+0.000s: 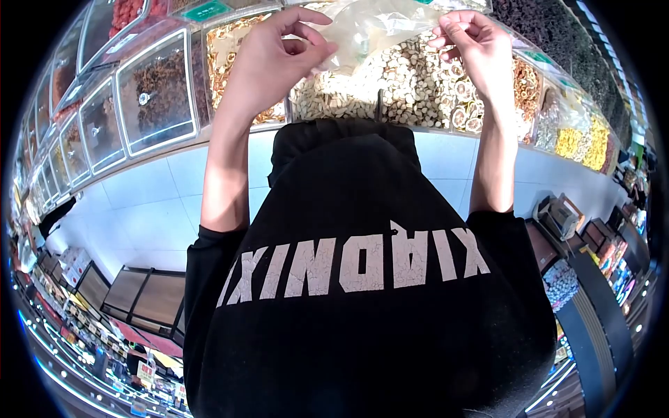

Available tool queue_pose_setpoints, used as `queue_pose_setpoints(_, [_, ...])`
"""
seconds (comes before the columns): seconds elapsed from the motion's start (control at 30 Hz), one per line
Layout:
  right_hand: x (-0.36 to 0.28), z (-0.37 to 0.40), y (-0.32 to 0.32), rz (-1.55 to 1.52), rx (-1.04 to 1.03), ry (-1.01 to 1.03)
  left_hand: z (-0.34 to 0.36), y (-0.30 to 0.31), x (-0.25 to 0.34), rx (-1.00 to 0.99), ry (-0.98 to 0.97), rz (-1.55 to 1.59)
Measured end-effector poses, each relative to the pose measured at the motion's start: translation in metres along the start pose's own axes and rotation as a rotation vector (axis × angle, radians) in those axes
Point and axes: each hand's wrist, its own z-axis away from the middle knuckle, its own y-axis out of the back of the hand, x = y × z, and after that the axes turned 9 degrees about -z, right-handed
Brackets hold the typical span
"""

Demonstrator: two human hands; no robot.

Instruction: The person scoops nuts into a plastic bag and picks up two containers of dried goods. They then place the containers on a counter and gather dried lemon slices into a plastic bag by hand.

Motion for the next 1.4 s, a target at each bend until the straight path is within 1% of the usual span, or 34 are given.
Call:
queue_pose_setpoints(0.03, [0.004,-0.004,0.004,-0.022,-0.033,0.048,0.003,0.002,0.003,-0.001,-0.023,-0.157])
queue_pose_setpoints(0.13, [-0.007,-0.007,-0.001,-0.039,0.053,-0.038,0.013,0.006,-0.002,0.033,-0.088,-0.256])
queue_pose_setpoints(0.17, [-0.01,-0.008,-0.002,-0.047,0.071,-0.003,0.015,0.007,-0.003,0.085,-0.094,-0.294])
queue_pose_setpoints(0.23, [-0.03,-0.007,-0.006,-0.045,0.066,-0.01,0.02,0.011,-0.005,0.193,-0.098,-0.369])
queue_pose_setpoints(0.33, [-0.032,-0.014,-0.005,-0.032,0.04,0.054,0.021,0.019,-0.004,0.191,-0.037,-0.409])
queue_pose_setpoints(0.37, [-0.032,-0.016,-0.005,-0.032,0.031,0.082,0.023,0.019,0.0,0.215,-0.052,-0.435])
queue_pose_setpoints(0.4, [-0.041,-0.016,-0.005,-0.008,0.066,0.102,0.023,0.021,0.002,0.244,-0.069,-0.432])
queue_pose_setpoints(0.5, [-0.062,-0.019,-0.006,-0.001,0.022,0.118,0.023,0.028,0.002,0.316,-0.091,-0.435])
queue_pose_setpoints(0.57, [-0.064,-0.023,-0.006,0.006,0.019,0.154,0.022,0.036,0.005,0.337,-0.143,-0.513])
queue_pose_setpoints(0.63, [-0.072,-0.022,-0.009,-0.012,0.014,0.228,0.017,0.042,0.017,0.355,-0.184,-0.583])
queue_pose_setpoints(0.73, [-0.084,-0.029,0.0,0.048,0.013,0.202,0.019,0.045,0.056,0.393,-0.126,-0.526])
queue_pose_setpoints(0.77, [-0.087,-0.031,0.001,0.046,0.028,0.229,0.022,0.042,0.068,0.409,-0.1,-0.576])
queue_pose_setpoints(0.8, [-0.09,-0.032,0.002,-0.028,0.002,0.226,0.021,0.046,0.067,0.421,-0.142,-0.568])
queue_pose_setpoints(0.87, [-0.097,-0.032,0.007,-0.061,-0.022,0.188,0.016,0.053,0.062,0.445,-0.228,-0.551])
queue_pose_setpoints(0.9, [-0.1,-0.033,0.007,-0.043,-0.009,0.2,0.015,0.048,0.058,0.511,-0.313,-0.576])
queue_pose_setpoints(0.97, [-0.107,-0.035,0.008,-0.008,0.018,0.225,0.016,0.051,0.064,0.521,-0.293,-0.602])
queue_pose_setpoints(1.03, [-0.109,-0.041,0.016,-0.014,0.002,0.321,0.015,0.058,0.068,0.514,-0.3,-0.621])
queue_pose_setpoints(1.1, [-0.115,-0.043,0.019,-0.062,-0.004,0.417,0.007,0.077,0.062,0.456,-0.363,-0.497])
queue_pose_setpoints(1.13, [-0.13,-0.037,0.018,-0.049,-0.014,0.387,0.004,0.081,0.068,0.426,-0.393,-0.435])
queue_pose_setpoints(1.17, [-0.142,-0.031,0.017,-0.003,0.029,0.447,0.008,0.08,0.078,0.473,-0.495,-0.525])
queue_pose_setpoints(1.2, [-0.151,-0.03,0.016,0.044,0.07,0.505,0.001,0.089,0.078,0.487,-0.471,-0.46])
queue_pose_setpoints(1.23, [-0.158,-0.033,0.025,0.056,0.026,0.599,0.008,0.099,0.099,0.379,-0.52,-0.432])
queue_pose_setpoints(1.3, [-0.17,-0.033,0.03,0.079,0.039,0.663,0.002,0.108,0.108,0.442,-0.774,-0.475])
queue_pose_setpoints(1.4, [-0.181,-0.026,0.032,0.085,0.063,0.706,0.002,0.106,0.126,0.667,-0.957,-0.618])
